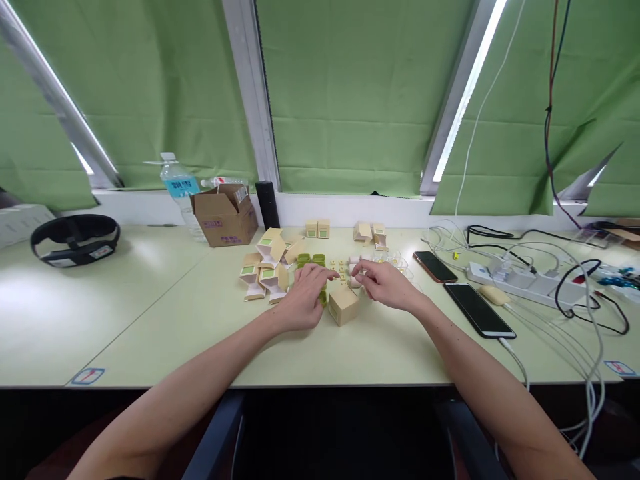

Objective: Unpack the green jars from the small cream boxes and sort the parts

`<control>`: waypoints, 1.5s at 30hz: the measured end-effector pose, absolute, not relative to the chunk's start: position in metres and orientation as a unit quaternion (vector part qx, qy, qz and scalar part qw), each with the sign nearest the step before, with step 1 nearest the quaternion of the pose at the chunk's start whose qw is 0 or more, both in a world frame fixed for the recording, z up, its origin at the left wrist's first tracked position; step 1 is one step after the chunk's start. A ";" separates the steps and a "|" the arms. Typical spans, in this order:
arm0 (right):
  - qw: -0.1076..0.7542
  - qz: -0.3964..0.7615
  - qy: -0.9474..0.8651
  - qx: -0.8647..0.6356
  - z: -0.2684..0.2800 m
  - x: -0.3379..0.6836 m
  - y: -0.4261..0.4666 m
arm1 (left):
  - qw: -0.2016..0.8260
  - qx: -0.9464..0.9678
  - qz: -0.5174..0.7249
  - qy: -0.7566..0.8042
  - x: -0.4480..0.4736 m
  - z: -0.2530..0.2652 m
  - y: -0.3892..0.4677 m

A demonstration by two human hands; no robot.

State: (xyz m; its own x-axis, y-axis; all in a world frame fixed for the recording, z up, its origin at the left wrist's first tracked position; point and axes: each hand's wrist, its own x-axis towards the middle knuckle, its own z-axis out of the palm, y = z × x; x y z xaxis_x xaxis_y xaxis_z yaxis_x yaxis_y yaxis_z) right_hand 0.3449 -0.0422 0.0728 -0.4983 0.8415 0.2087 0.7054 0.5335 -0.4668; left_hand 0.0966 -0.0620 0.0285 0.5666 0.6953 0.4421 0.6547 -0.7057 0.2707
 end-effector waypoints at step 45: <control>0.374 0.280 -0.835 -0.292 0.043 0.319 -0.060 | -0.193 0.850 0.383 0.306 0.103 0.011 -0.059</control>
State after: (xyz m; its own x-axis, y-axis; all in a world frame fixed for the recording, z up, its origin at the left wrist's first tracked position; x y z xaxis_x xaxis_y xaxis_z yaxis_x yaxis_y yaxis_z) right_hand 0.3188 -0.0596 0.0430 -0.5497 0.6966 0.4611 0.2779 0.6730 -0.6855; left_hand 0.1034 -0.0592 0.0110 0.5194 0.3722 0.7692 0.6677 -0.7386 -0.0935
